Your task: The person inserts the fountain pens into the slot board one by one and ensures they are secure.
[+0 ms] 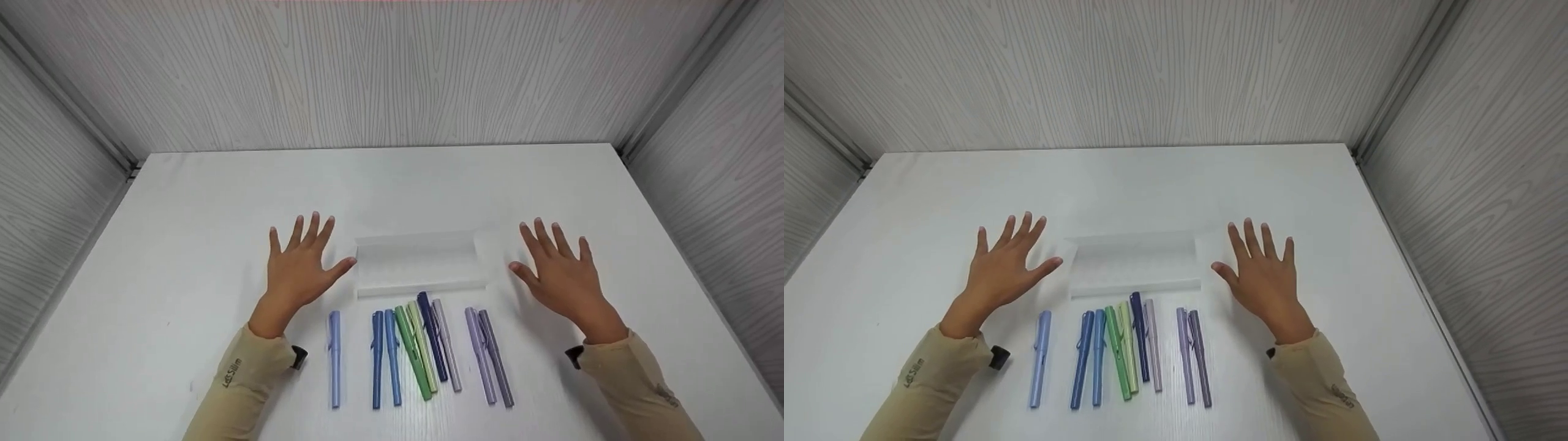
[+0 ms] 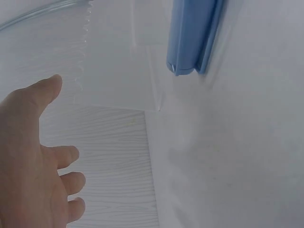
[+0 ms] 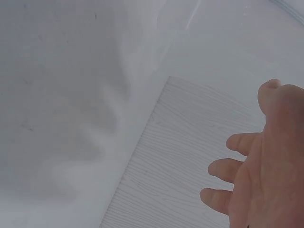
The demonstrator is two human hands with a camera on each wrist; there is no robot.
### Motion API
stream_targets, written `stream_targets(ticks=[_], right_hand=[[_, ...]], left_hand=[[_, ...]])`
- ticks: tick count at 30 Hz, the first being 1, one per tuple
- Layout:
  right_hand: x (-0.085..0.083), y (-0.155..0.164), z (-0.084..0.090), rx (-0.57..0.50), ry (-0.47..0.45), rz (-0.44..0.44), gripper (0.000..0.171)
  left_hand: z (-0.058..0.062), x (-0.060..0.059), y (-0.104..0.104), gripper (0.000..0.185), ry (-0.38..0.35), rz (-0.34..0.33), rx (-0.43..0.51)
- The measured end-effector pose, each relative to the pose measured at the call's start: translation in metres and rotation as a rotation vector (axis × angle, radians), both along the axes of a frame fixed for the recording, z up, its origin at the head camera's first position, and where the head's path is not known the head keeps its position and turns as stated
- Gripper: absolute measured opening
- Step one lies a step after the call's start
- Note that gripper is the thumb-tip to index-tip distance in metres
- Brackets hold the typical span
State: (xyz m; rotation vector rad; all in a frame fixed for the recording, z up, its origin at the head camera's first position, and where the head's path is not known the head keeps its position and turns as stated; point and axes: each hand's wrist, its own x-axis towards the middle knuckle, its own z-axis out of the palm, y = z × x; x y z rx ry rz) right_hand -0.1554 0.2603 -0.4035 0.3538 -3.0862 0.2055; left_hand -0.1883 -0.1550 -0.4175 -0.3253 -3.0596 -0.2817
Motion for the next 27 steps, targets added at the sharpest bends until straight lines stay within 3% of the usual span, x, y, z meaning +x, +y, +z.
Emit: stream_targets(ticks=[11, 17, 20, 27], right_hand=[[0.014, -0.012, 0.0, 0.009, -0.009, 0.063, 0.071], [0.026, -0.014, 0.0, -0.009, -0.003, 0.104, 0.068], [0.03, -0.015, 0.0, -0.039, -0.045, 0.129, 0.067], [0.03, -0.019, 0.001, -0.136, -0.264, 0.205, 0.071]], left_hand=[[0.0, -0.009, 0.018, 0.077, -0.011, -0.072, 0.084], [-0.003, -0.014, 0.025, 0.067, 0.118, -0.085, 0.185], [-0.005, -0.017, 0.028, 0.061, 0.152, -0.085, 0.271], [-0.006, -0.023, 0.027, 0.056, 0.028, -0.049, 0.457]])
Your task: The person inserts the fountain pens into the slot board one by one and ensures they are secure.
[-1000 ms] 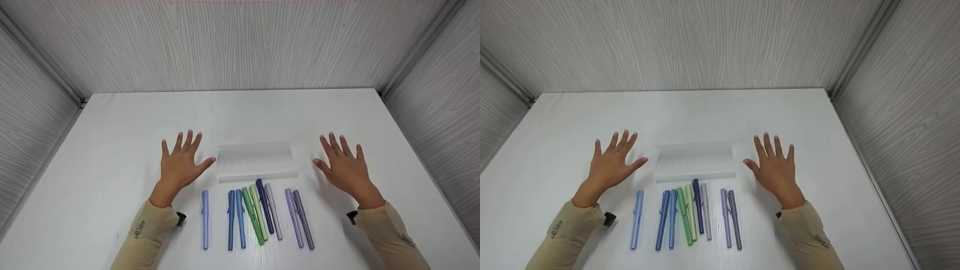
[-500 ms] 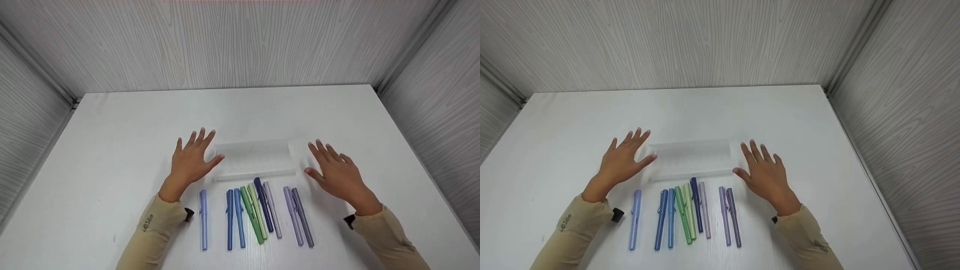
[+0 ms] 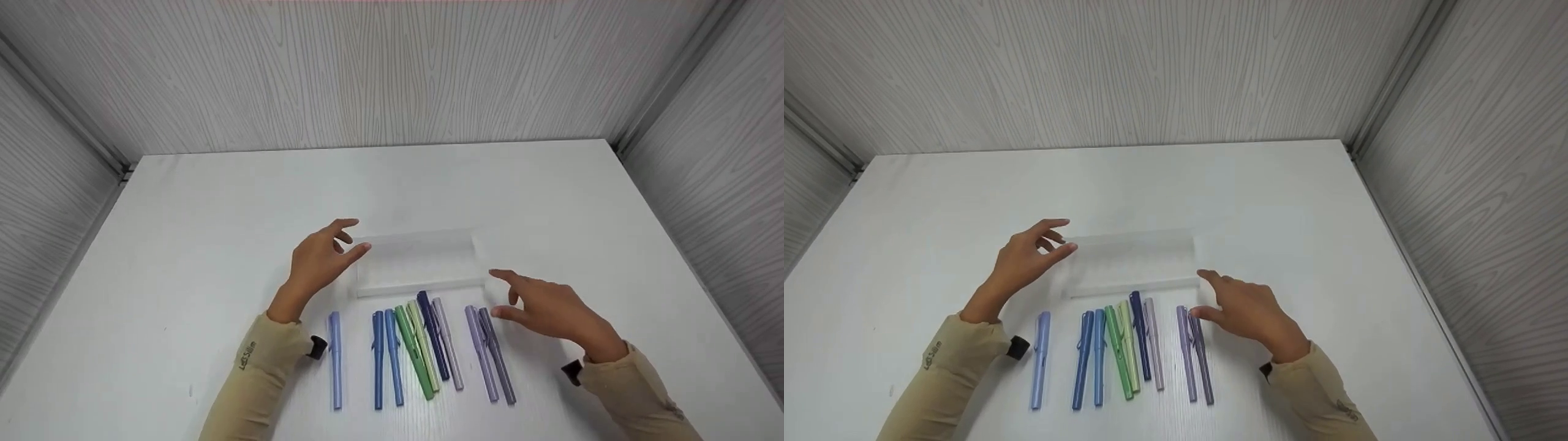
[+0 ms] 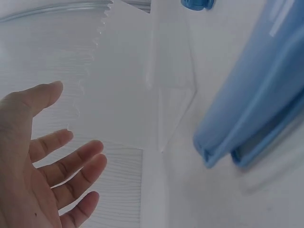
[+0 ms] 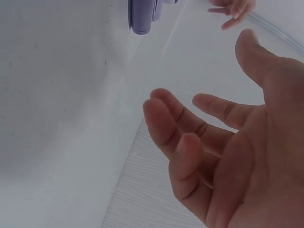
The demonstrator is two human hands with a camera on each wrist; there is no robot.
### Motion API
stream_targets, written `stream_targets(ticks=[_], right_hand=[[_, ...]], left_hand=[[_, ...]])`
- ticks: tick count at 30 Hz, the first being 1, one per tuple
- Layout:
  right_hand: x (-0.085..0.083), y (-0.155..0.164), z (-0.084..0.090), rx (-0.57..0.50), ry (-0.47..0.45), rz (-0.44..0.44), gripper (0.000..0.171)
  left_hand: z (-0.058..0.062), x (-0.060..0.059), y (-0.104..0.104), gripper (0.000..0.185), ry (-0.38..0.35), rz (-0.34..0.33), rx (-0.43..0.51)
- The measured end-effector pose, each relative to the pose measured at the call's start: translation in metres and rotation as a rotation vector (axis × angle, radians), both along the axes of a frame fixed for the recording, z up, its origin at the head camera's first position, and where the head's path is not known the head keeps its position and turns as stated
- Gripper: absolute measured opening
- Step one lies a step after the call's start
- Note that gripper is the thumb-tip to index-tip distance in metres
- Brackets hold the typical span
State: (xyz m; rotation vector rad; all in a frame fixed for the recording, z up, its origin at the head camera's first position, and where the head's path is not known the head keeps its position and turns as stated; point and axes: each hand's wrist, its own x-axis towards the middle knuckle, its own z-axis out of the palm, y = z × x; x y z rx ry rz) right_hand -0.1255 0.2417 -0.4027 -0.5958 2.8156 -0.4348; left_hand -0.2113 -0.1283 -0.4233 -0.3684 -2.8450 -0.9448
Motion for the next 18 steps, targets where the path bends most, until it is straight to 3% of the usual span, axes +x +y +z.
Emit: stream_targets(ticks=[7, 18], right_hand=[[-0.001, -0.002, -0.003, -0.037, -0.198, 0.028, 0.071], [0.0, -0.016, -0.011, 0.006, -0.286, 0.046, 0.071]], left_hand=[[0.0, -0.004, 0.002, 0.053, -0.083, 0.008, 0.081], [-0.003, -0.004, 0.002, 0.033, -0.109, 0.024, 0.216]])
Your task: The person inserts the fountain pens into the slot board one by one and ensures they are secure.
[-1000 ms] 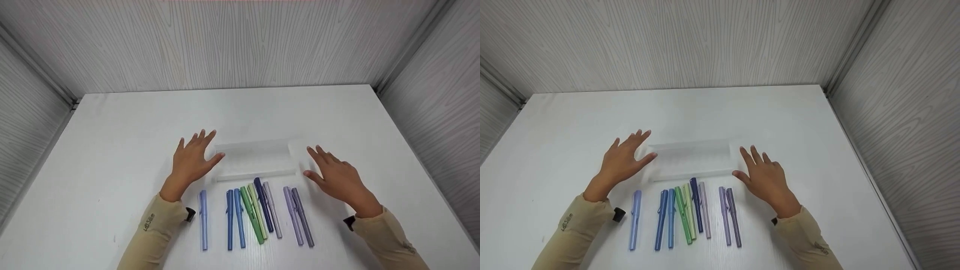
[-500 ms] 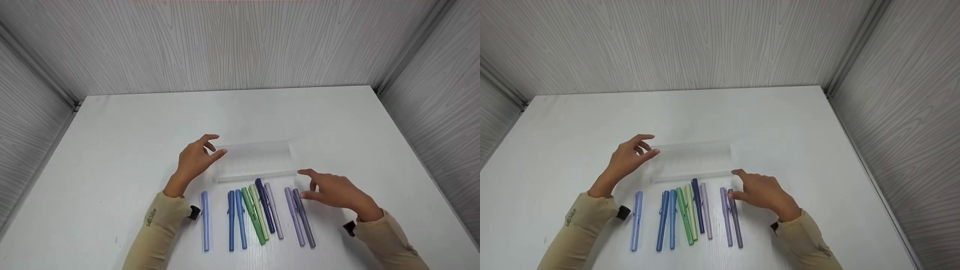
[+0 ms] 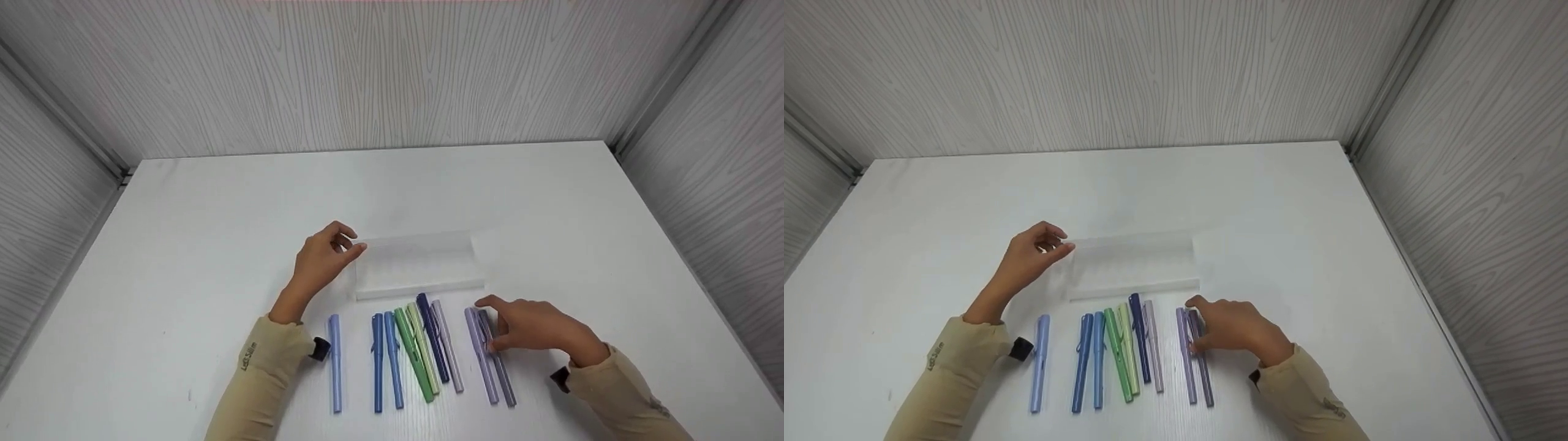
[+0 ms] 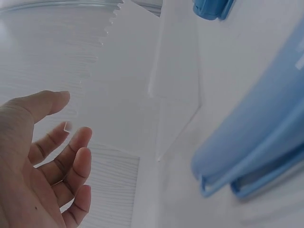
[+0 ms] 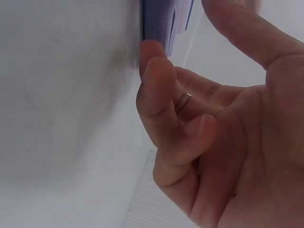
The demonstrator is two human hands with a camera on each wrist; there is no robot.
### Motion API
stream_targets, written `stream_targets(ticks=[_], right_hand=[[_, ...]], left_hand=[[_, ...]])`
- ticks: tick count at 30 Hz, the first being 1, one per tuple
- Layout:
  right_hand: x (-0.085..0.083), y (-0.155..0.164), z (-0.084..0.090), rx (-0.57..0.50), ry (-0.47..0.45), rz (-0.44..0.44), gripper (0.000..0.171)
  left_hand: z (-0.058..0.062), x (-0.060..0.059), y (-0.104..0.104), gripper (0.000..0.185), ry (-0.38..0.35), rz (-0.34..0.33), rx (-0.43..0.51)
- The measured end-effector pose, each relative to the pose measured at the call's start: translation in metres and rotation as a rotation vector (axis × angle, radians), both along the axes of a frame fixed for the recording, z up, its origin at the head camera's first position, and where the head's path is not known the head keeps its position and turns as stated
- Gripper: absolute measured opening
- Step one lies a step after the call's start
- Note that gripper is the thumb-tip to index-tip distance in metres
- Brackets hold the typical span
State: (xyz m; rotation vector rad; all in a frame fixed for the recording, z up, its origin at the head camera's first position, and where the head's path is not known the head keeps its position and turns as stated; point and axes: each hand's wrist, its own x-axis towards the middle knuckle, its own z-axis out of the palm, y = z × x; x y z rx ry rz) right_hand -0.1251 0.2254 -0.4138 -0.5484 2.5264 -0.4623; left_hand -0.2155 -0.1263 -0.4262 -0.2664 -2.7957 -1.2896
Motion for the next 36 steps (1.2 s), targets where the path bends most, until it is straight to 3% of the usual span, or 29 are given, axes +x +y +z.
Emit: stream_targets(ticks=[13, 29, 36], right_hand=[[0.004, -0.008, 0.0, 0.045, -0.008, -0.033, 0.062], [-0.004, 0.002, -0.002, -0.027, -0.03, 0.002, 0.059], [-0.005, 0.012, -0.002, -0.13, -0.037, 0.023, 0.06]], left_hand=[[-0.003, -0.002, 0.001, 0.02, -0.005, 0.007, 0.06], [-0.001, -0.006, -0.003, 0.014, -0.01, -0.023, 0.12], [-0.001, -0.008, -0.004, 0.013, -0.034, -0.022, 0.118]])
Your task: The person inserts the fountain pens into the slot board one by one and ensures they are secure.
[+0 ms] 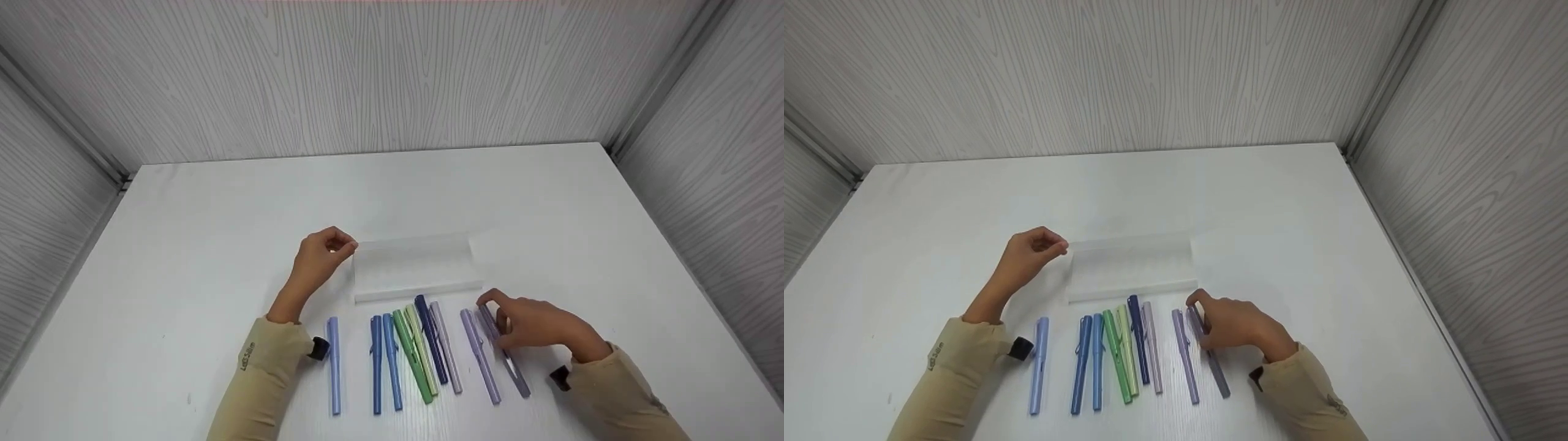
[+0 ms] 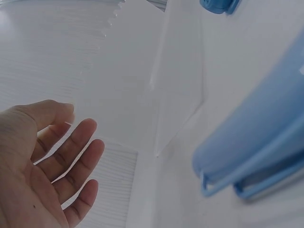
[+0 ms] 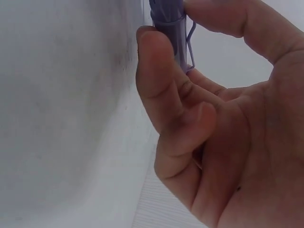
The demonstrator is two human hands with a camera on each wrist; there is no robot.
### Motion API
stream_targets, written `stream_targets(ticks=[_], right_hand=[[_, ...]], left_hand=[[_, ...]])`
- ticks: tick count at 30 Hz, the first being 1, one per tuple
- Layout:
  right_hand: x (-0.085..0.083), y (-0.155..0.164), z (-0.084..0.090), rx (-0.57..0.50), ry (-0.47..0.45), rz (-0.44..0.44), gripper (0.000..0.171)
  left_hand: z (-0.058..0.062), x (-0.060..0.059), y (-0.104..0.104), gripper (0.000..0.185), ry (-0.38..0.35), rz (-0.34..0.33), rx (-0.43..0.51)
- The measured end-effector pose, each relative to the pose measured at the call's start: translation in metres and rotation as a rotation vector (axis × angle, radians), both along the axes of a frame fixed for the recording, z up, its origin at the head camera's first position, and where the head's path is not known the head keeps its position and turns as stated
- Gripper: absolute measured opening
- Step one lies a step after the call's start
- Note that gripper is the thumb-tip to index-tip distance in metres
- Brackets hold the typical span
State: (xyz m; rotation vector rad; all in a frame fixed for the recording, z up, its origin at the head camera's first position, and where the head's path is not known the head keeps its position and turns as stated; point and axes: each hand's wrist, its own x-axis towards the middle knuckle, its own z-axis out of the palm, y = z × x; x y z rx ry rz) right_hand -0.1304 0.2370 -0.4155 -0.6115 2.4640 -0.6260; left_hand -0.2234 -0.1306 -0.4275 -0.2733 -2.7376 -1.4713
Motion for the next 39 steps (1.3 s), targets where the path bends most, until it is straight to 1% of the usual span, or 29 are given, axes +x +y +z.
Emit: stream_targets(ticks=[4, 8, 12, 20, 22, 28, 31, 39], right_hand=[[-0.003, 0.006, 0.002, -0.076, 0.001, -0.005, 0.062], [-0.008, 0.012, 0.003, -0.153, 0.031, -0.001, 0.062], [-0.014, 0.015, 0.006, -0.201, 0.06, -0.013, 0.061], [-0.028, 0.019, 0.013, -0.309, 0.087, -0.041, 0.06], [-0.031, 0.02, 0.015, -0.33, 0.08, -0.046, 0.061], [-0.039, 0.02, 0.019, -0.374, 0.034, -0.086, 0.062], [-0.042, 0.019, 0.021, -0.384, 0.05, -0.105, 0.061], [-0.05, 0.015, 0.025, -0.377, 0.087, -0.167, 0.064]], left_hand=[[0.0, 0.0, -0.001, 0.013, -0.016, -0.003, 0.013], [0.001, -0.001, 0.0, 0.014, -0.039, 0.0, 0.019], [0.001, -0.001, 0.0, 0.014, -0.051, 0.002, 0.024], [0.001, -0.001, -0.001, 0.015, -0.052, -0.01, 0.029], [0.001, -0.001, -0.001, 0.015, -0.06, -0.011, 0.031], [0.0, -0.001, -0.001, 0.016, -0.059, -0.027, 0.044], [0.001, -0.001, -0.001, 0.016, -0.05, -0.029, 0.045], [0.0, 0.0, -0.001, 0.016, -0.038, -0.016, -0.007]])
